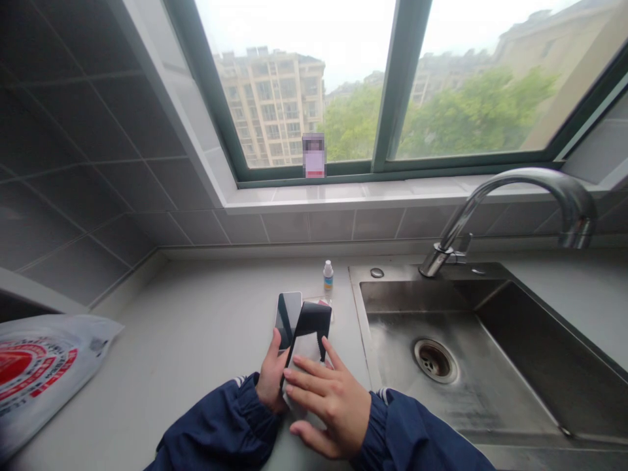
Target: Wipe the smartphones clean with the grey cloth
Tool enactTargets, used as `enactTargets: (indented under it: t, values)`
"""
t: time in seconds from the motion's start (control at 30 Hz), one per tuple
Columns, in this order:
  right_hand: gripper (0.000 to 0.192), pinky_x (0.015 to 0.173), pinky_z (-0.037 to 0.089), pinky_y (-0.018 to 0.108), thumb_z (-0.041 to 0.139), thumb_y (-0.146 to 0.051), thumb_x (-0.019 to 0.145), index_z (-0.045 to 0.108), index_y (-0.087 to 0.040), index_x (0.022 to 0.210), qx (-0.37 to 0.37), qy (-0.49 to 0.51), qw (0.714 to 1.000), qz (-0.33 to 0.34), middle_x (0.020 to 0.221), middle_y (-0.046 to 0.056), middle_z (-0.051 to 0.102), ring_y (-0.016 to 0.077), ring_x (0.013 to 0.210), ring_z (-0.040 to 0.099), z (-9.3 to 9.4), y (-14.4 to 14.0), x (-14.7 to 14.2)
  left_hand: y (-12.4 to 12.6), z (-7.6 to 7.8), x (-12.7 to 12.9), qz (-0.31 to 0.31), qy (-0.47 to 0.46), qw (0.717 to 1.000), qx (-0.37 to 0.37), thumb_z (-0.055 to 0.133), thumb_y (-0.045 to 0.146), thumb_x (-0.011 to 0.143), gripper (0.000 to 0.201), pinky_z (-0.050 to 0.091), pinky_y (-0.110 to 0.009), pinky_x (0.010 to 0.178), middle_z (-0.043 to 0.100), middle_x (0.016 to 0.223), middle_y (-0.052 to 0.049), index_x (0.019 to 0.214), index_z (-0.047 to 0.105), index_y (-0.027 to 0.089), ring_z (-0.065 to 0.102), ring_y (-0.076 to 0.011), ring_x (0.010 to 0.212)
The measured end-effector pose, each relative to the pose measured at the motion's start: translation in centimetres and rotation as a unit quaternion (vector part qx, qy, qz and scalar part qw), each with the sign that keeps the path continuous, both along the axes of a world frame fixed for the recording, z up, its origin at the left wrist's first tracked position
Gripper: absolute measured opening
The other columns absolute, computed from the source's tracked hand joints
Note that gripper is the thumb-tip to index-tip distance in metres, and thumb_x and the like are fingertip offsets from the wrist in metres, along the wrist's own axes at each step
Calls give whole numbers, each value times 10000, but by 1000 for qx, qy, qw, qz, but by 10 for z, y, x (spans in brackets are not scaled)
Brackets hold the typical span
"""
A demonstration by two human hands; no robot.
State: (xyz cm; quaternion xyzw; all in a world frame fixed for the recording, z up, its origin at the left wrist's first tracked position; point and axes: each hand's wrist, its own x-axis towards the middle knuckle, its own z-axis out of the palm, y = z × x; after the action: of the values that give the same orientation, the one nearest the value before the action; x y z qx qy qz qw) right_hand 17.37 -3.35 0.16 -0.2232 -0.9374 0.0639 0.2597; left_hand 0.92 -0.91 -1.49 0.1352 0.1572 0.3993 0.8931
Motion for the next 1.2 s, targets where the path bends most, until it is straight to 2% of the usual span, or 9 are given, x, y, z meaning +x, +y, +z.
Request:
enactTargets:
  t: [0.1, 0.2, 0.33, 0.47, 0.63, 0.73, 0.87, 1.03, 1.2]
  values:
    - [515, 1165, -132, 574, 515, -385, 925, 477, -172, 1392, 0, -20, 1000, -17, 1436, 71, 510, 272, 1413, 352, -4, -1, -3, -1, -1, 0, -2, 21, 999, -24, 260, 788, 828, 969, 400, -438, 1022, 698, 1042, -235, 1283, 544, -19, 660, -336, 1032]
    - [525, 1169, -134, 558, 518, -399, 937, 459, -178, 1410, 4, -27, 999, -32, 1472, 64, 464, 272, 1426, 325, -5, -1, -3, -3, -3, 1, -18, 14, 999, -43, 219, 807, 821, 982, 417, -395, 1000, 708, 1020, -207, 1235, 595, -1, 659, -322, 1048]
    - [487, 1180, -90, 558, 502, -355, 953, 467, -176, 1405, 8, -29, 998, -53, 1466, 88, 468, 277, 1427, 319, -8, 0, -2, -3, -5, 1, -30, -8, 999, -20, 179, 804, 827, 989, 415, -368, 1005, 699, 1051, -205, 1247, 593, 11, 636, -306, 1102]
    - [391, 1183, -52, 577, 505, -274, 958, 533, -177, 1336, 22, -15, 997, -73, 1428, 92, 517, 270, 1418, 338, -12, 2, -2, -2, -4, 0, -24, -28, 999, 3, 196, 811, 815, 995, 384, -435, 1044, 663, 1136, -236, 1296, 546, 13, 596, -334, 1156]
    - [224, 1196, 32, 569, 515, -188, 952, 653, -226, 1124, 52, 23, 995, -77, 1326, 41, 620, 222, 1357, 447, -12, 7, 1, 0, -3, -1, 38, -25, 999, -14, 263, 771, 841, 888, 384, -487, 1042, 607, 1270, -210, 1406, 446, 110, 556, -337, 1208]
    - [273, 1196, 74, 571, 531, -198, 947, 628, -227, 1201, 40, 9, 995, -94, 1356, 49, 594, 233, 1372, 424, -8, 9, 6, 1, -1, 0, 69, -16, 997, -29, 284, 747, 856, 858, 377, -478, 1051, 594, 1302, -198, 1429, 419, 122, 543, -331, 1226]
    - [372, 1189, 128, 578, 520, -184, 939, 570, -201, 1307, 32, 6, 988, -149, 1417, 77, 531, 258, 1393, 388, -6, 13, 13, 4, -4, 1, 73, -3, 997, -26, 268, 694, 895, 825, 373, -453, 1060, 600, 1300, -205, 1424, 421, 79, 550, -319, 1223]
    - [396, 1159, 271, 549, 511, -179, 937, 569, -201, 1328, 29, 22, 982, -186, 1439, 92, 502, 277, 1405, 359, -10, 19, 18, 5, -16, 1, 52, 27, 998, 1, 258, 677, 907, 797, 436, -487, 984, 636, 1248, -204, 1442, 397, 104, 625, -331, 1111]
    - [469, 1121, 332, 564, 490, -195, 939, 490, -177, 1407, 26, 39, 977, -209, 1481, 112, 443, 313, 1430, 296, -16, 23, 20, 3, -15, 1, -36, 12, 997, 72, 145, 757, 855, 884, 534, -454, 698, 644, 1206, -228, 1496, 289, 165, 716, -319, 775]
